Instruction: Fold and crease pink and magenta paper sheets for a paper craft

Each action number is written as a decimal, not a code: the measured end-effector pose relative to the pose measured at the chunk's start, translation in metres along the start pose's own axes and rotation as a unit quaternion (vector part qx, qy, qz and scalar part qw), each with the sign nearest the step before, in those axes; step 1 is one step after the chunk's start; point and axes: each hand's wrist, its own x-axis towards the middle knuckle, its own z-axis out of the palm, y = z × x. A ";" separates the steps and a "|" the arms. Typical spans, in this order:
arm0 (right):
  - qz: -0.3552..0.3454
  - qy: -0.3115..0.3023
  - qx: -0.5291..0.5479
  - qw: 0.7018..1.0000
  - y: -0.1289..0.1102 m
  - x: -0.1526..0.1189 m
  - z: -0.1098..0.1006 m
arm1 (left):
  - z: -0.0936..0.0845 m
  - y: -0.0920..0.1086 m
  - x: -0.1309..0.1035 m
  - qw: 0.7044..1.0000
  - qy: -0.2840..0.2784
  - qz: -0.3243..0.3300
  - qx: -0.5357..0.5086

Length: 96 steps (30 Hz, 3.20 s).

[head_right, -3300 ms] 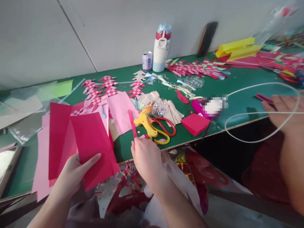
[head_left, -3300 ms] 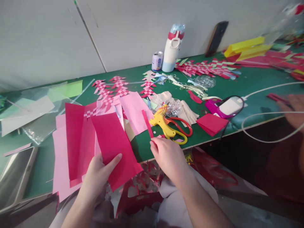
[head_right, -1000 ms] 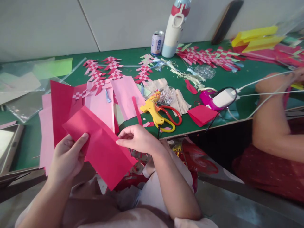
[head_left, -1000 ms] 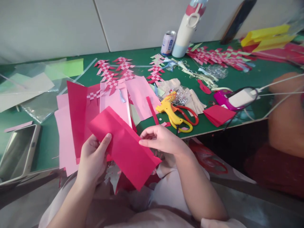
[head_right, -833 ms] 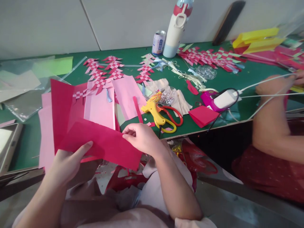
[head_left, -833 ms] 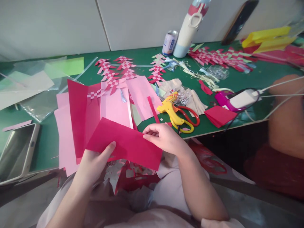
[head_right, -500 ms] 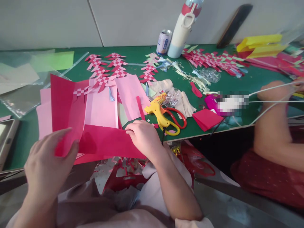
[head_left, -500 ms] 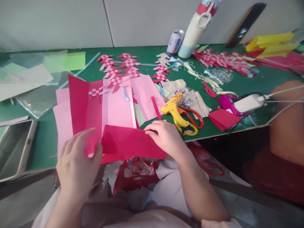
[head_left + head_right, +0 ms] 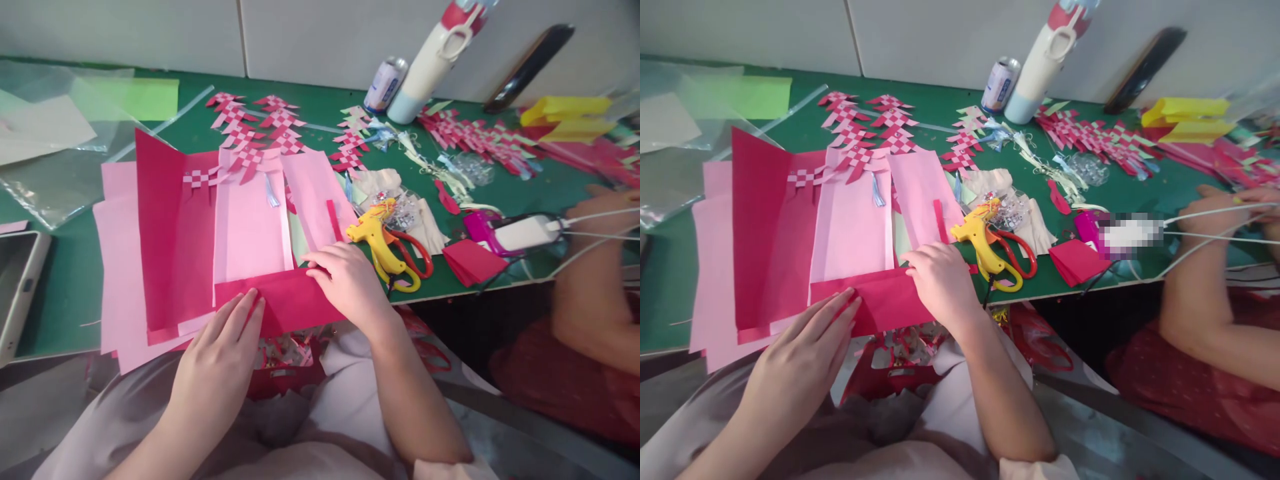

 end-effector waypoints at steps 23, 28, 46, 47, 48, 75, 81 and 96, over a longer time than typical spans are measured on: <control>0.082 0.069 -0.083 0.991 0.019 -0.021 -0.014 | -0.002 0.002 0.000 1.000 0.019 0.013 0.002; 0.052 0.057 -0.070 0.995 0.015 -0.023 -0.012 | 0.000 0.001 -0.003 1.000 0.002 0.020 0.005; 0.084 0.041 -0.044 0.995 0.016 -0.026 -0.008 | -0.004 0.001 -0.003 1.000 -0.017 0.000 -0.023; 0.082 0.043 -0.042 0.995 0.016 -0.026 -0.008 | -0.004 0.001 -0.002 1.000 -0.016 0.004 -0.019; 0.082 0.042 -0.041 0.995 0.016 -0.027 -0.008 | -0.005 0.001 -0.002 1.000 -0.013 0.007 -0.013; 0.009 0.050 0.083 0.995 0.007 -0.028 -0.016 | -0.008 -0.002 -0.002 1.000 -0.017 -0.011 -0.023; -0.003 0.000 0.121 0.993 0.006 -0.028 -0.017 | -0.005 -0.004 -0.002 0.999 -0.008 -0.046 -0.021; -0.062 0.004 0.154 0.986 0.005 -0.030 -0.023 | -0.014 -0.024 0.005 0.977 -0.034 -0.124 -0.169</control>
